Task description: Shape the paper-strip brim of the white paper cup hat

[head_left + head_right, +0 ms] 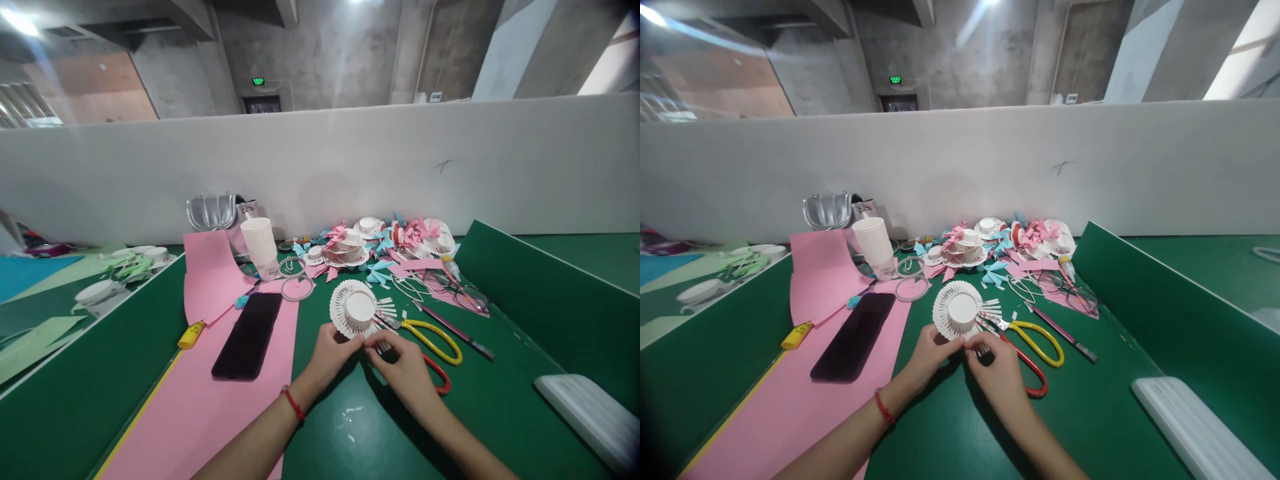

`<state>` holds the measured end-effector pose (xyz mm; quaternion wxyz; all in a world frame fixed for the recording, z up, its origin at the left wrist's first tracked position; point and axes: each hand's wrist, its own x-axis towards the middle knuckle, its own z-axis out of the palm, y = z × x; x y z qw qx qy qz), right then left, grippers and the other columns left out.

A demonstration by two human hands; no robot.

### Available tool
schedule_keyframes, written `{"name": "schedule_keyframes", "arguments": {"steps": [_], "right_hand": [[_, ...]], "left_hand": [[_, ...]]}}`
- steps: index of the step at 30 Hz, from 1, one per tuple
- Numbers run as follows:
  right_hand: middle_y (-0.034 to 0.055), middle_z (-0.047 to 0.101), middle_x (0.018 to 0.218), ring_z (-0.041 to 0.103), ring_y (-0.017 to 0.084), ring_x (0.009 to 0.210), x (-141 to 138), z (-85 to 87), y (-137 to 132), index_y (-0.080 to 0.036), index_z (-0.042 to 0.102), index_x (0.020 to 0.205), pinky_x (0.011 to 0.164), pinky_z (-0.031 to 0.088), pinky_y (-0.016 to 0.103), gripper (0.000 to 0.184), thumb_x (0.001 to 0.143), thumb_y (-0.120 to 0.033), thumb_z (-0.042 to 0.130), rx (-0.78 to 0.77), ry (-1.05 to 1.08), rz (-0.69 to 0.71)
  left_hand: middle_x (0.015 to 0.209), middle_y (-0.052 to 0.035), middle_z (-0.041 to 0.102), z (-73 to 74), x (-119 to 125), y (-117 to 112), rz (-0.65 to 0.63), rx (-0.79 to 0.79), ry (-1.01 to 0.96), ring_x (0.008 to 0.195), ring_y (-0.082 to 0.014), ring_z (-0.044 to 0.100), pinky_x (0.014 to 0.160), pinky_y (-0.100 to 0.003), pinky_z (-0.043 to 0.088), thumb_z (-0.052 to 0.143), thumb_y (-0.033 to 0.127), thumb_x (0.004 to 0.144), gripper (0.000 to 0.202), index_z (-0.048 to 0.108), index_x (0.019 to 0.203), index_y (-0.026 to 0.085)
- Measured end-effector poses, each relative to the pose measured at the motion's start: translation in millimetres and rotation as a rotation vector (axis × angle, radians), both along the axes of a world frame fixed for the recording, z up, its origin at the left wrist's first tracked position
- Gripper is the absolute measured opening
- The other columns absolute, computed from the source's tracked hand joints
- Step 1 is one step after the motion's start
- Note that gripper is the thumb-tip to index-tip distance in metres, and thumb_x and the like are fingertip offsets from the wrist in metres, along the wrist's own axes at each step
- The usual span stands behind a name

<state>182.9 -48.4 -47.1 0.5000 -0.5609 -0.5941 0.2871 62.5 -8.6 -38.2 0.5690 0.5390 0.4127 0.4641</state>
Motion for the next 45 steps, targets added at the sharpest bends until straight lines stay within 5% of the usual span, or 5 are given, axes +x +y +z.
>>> {"name": "schedule_keyframes", "arguments": {"steps": [10, 15, 23, 33, 45], "right_hand": [[0.0036, 0.053, 0.077, 0.053, 0.018, 0.069, 5.9, -13.9, 1.0, -0.02, 0.046, 0.073, 0.06, 0.045, 0.03, 0.014, 0.064, -0.011, 0.051, 0.163, -0.368, 0.024], [0.0099, 0.047, 0.099, 0.052, 0.021, 0.084, 8.0, -10.1, -2.7, -0.02, 0.05, 0.078, 0.063, 0.045, 0.031, 0.015, 0.071, -0.008, 0.044, 0.332, -0.564, -0.042], [0.0077, 0.052, 0.1, 0.049, 0.023, 0.09, 8.1, -2.2, -4.4, -0.024, 0.061, 0.075, 0.07, 0.04, 0.035, 0.017, 0.075, -0.012, 0.049, 0.563, -0.819, -0.199], [0.0076, 0.058, 0.094, 0.05, 0.02, 0.086, 5.5, 6.4, -4.3, -0.022, 0.061, 0.074, 0.07, 0.036, 0.033, 0.015, 0.079, -0.015, 0.049, 0.607, -0.796, -0.201], [0.0087, 0.059, 0.092, 0.051, 0.021, 0.085, 5.5, 4.6, -4.1, -0.021, 0.061, 0.077, 0.071, 0.037, 0.034, 0.016, 0.081, -0.015, 0.046, 0.617, -0.784, -0.202]], "left_hand": [[0.058, -0.0005, 0.06, -1.7, 0.6, 2.4, 0.091, -0.068, -0.053, 0.053, -0.0097, 0.049, 0.054, -0.021, 0.039, 0.066, 0.015, 0.056, 0.014, 0.064, 0.068, 0.008], [0.051, 0.0033, 0.053, -7.2, 0.2, 5.0, 0.135, -0.171, -0.229, 0.047, -0.0063, 0.041, 0.048, -0.019, 0.034, 0.068, 0.017, 0.055, 0.013, 0.06, 0.062, 0.009], [0.056, 0.0009, 0.057, -5.1, 4.0, 0.9, 0.09, -0.32, -0.387, 0.048, -0.0066, 0.046, 0.05, -0.019, 0.038, 0.071, 0.014, 0.052, 0.017, 0.061, 0.065, 0.01], [0.085, -0.0081, 0.067, -9.8, 10.3, -4.3, 0.148, -0.107, -0.248, 0.079, -0.0189, 0.058, 0.073, -0.028, 0.043, 0.068, 0.019, 0.057, 0.026, 0.065, 0.081, 0.009], [0.048, 0.0037, 0.05, -13.8, 8.6, -6.8, 0.192, -0.154, -0.235, 0.046, -0.007, 0.039, 0.047, -0.019, 0.032, 0.07, 0.029, 0.056, 0.023, 0.058, 0.057, 0.01]]}}
